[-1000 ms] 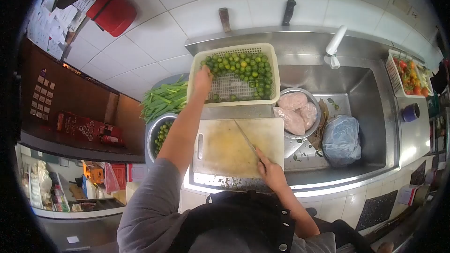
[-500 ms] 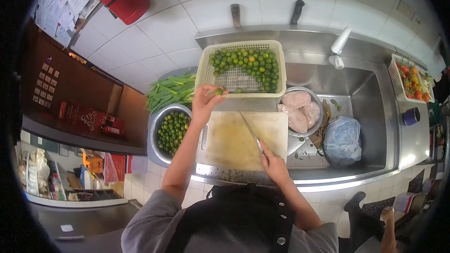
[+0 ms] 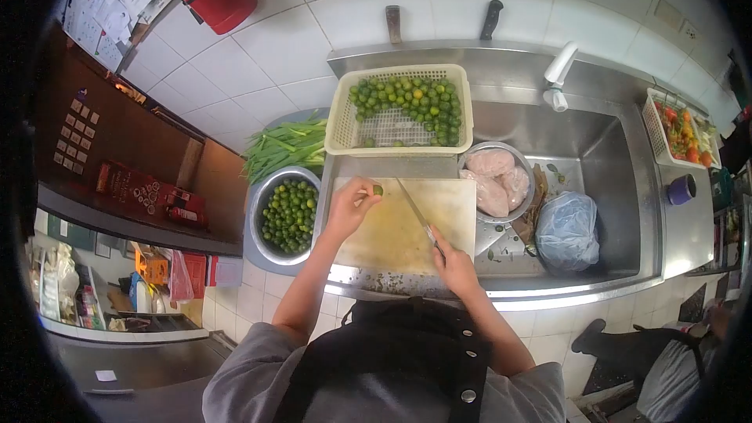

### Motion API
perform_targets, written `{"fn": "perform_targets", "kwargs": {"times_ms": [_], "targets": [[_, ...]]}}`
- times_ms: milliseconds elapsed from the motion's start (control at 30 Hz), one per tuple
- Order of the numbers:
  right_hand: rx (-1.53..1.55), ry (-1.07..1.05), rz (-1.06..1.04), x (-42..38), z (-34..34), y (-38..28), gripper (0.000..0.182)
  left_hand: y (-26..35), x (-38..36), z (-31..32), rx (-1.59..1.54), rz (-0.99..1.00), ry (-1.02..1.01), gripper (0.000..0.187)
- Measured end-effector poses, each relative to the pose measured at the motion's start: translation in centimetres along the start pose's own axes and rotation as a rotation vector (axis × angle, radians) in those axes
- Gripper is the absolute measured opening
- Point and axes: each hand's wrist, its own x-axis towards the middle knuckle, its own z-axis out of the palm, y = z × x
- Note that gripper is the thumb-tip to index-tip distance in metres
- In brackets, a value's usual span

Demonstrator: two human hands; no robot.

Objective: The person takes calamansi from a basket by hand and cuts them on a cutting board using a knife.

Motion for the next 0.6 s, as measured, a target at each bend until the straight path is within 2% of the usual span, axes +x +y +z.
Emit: {"fn": "perform_targets", "kwargs": {"times_ms": [100,167,467,600], "targets": [[-0.002,-0.010,0.010,0.0,0.1,0.1,0.059,0.0,-0.8,0.7,-0.051,-0.049,-0.020,0.022],[-0.010,-0.018,0.017,0.0,0.1,0.2,0.059,0.7,-1.0,0.9,-0.036,-0.181,-0.046,0.021],[0.003,-0.036,0.059,0.1,-0.1,-0.1,0.059,-0.3,-1.7,1.6,0.165,-0.106,-0.125,0.021],[0.026,-0.040,0.060,0.1,-0.2,-0.2,0.059,-1.7,-2.5,2.8,0.077,-0.155,-0.107,0.022]]}}
